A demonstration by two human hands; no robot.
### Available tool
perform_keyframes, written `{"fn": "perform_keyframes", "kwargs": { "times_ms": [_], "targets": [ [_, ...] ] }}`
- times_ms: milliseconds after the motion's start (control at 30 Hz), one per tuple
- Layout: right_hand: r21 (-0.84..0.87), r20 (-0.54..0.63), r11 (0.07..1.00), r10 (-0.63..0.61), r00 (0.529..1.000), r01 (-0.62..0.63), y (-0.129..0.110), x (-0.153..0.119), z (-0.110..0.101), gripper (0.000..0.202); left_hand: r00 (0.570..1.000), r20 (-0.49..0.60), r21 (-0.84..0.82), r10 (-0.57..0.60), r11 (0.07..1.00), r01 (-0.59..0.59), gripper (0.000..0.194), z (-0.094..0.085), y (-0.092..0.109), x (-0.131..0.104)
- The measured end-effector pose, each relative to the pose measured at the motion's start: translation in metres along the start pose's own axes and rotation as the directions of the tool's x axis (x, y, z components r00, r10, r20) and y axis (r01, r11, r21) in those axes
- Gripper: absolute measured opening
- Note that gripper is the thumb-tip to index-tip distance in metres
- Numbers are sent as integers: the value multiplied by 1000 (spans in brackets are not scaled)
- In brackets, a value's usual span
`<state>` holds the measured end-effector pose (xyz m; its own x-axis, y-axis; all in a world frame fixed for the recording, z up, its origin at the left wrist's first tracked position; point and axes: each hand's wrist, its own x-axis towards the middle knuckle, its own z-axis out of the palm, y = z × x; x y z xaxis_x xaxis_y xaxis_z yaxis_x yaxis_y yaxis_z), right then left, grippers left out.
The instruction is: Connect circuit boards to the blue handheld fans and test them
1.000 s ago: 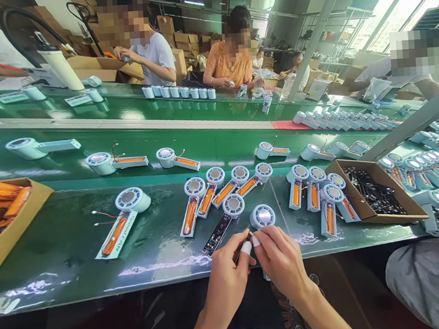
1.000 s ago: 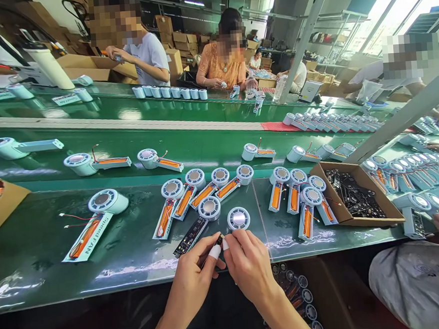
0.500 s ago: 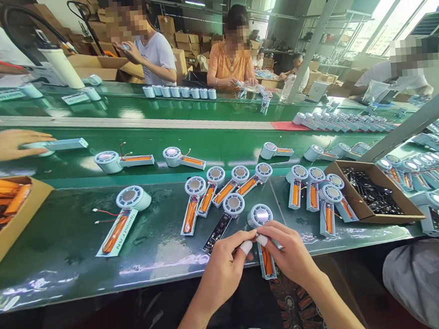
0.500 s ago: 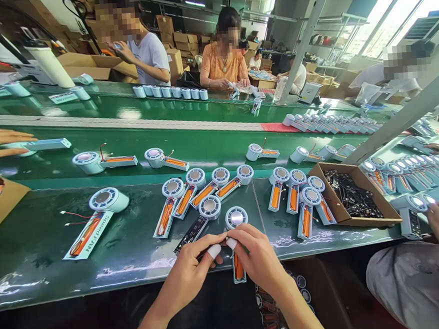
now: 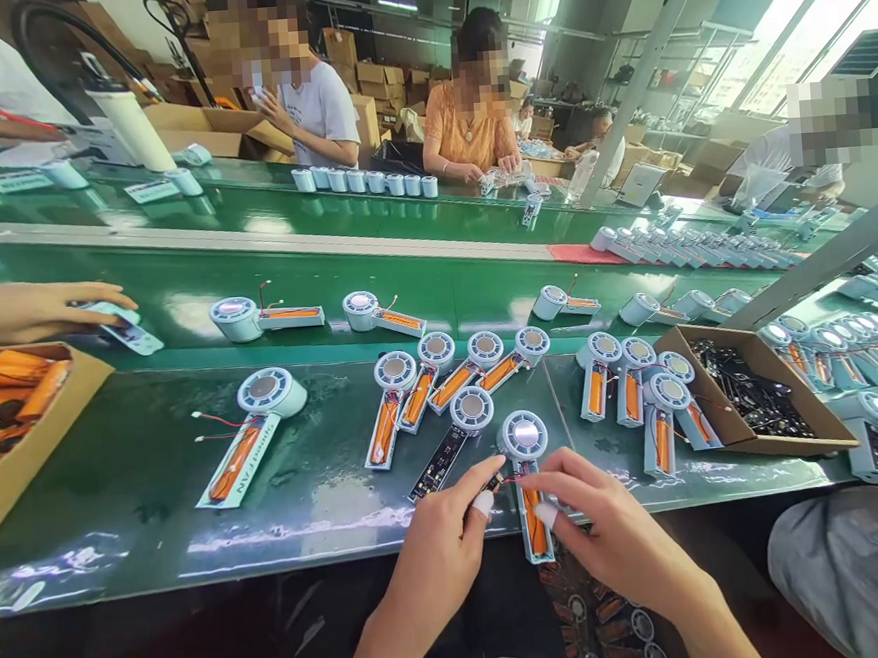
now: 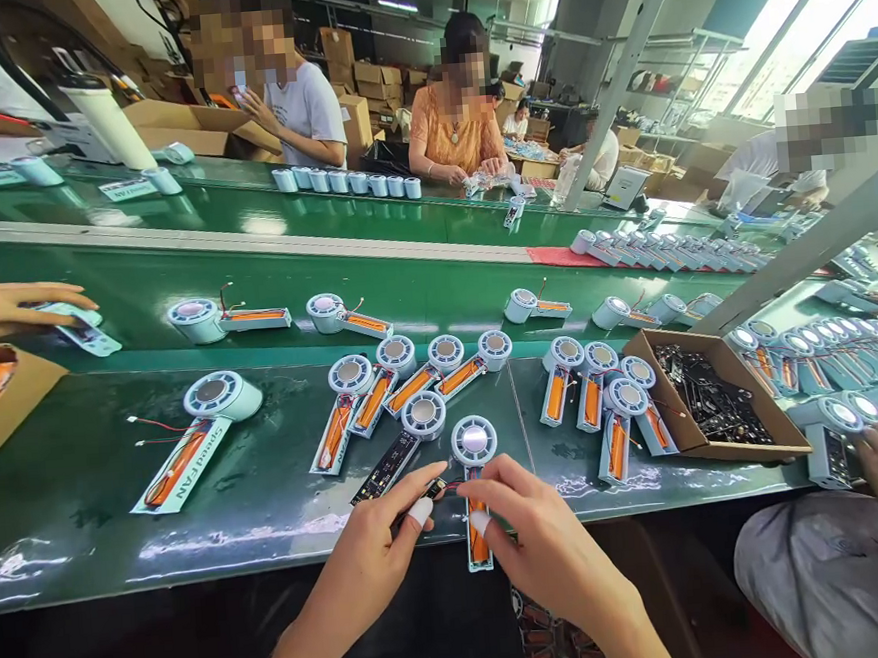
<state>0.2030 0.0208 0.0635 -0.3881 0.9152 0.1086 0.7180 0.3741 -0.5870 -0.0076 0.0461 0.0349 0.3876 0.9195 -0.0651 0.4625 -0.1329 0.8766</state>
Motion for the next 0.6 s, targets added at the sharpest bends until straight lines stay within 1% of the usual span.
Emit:
{"fn": "perform_keyframes", "kwargs": {
  "times_ms": [67,133,167,200,233,267,300,367,433,467,500,533,567,600],
  "targets": [
    [-98,89,995,7,996,2,-5,-3,2,33,1000,26,36,-6,999,5,58,1,1,-1],
    [-154,94,988,14,995,0,-6,-2,9,32,1000,31,58,3,998,-5,59,4,1,-1],
    [-133,65,991,17,998,-8,-5,-1,12,32,999,27,73,17,997,-19,60,5,1,-1],
    [-72,25,997,26,999,-24,-3,0,16,30,999,22,92,34,995,-36,60,7,0,-1],
    [25,-21,998,54,998,-54,0,2,19,26,999,18,116,48,992,-50,61,9,0,-1],
    [151,-60,984,108,992,-98,3,3,21,22,998,19,146,56,988,-58,63,10,-1,-1],
    [289,-89,945,184,979,-152,6,5,23,19,998,28,182,56,982,-60,63,11,-1,-2],
    [535,-110,809,352,929,-243,12,8,25,20,997,66,279,37,959,-53,63,13,-1,-3],
    [694,-111,669,464,879,-266,15,11,27,26,994,106,399,14,915,-56,64,14,0,-5],
    [736,-118,628,489,864,-255,16,12,28,29,993,121,451,11,890,-65,65,14,1,-6],
    [755,-131,610,500,856,-241,16,12,30,29,992,129,488,14,869,-76,67,14,1,-7],
    [754,-151,615,503,851,-230,16,13,31,28,991,132,504,21,860,-86,68,14,1,-7],
    [732,-180,644,497,849,-222,15,13,32,25,991,130,495,32,864,-93,68,15,0,-8],
    [682,-224,700,479,849,-215,15,13,34,21,992,119,463,46,881,-97,69,15,-1,-8]
  ]
}}
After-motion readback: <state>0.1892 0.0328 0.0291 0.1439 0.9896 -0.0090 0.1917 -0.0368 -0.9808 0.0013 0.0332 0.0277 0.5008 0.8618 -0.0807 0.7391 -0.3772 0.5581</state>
